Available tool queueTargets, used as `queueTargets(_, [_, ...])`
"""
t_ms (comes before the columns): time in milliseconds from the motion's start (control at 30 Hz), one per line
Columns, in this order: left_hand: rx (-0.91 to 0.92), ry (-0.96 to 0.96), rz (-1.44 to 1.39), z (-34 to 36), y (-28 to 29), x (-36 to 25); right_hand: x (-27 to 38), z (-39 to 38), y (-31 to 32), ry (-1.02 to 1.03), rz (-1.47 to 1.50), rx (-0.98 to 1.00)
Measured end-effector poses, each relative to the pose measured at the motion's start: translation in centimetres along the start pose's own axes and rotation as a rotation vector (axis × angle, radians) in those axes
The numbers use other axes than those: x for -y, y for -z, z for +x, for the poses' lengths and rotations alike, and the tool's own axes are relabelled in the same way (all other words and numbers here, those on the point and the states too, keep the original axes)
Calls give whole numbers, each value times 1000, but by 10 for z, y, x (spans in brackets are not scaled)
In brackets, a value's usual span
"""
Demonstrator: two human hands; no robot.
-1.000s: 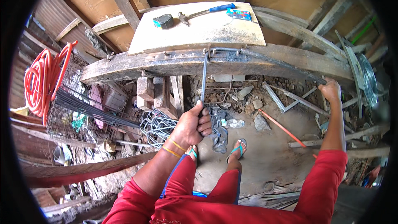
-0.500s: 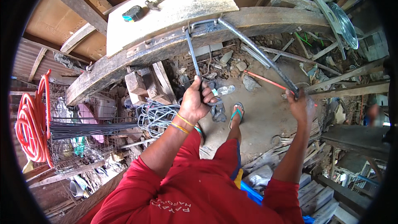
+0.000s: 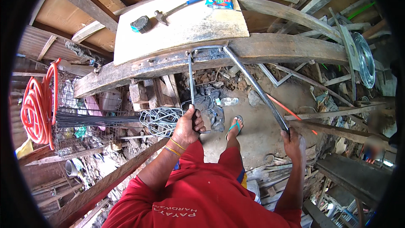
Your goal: The person repeatedly bends a metal rod into a rectangular shape using a wooden beam as a fulcrum. They adjust the rod's position and apply force with both hands to form consistent bends.
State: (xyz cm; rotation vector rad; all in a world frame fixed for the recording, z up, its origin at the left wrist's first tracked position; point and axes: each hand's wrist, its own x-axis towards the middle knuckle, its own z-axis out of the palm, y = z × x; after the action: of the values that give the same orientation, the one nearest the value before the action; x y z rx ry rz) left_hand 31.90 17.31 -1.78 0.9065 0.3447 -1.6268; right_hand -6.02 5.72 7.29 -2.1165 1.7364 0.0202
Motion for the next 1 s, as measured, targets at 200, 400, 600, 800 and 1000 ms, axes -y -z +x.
queueTargets(200, [-17,10,-6,-1,2,0,-5,3,6,11,148,77])
queueTargets(400, [-19,-30,-46,-1,5,4,-5,-5,-10,-20,85,20])
queueTargets(600, [-219,28,115,-47,21,41,-18,0,-13,-93,195,164])
queueTargets(800, [505,-101,944,6,-66,122,-31,8,-18,-116,400,271])
queueTargets(1000, [600,261,-62,100,-165,196,-31,9,-26,-238,499,288])
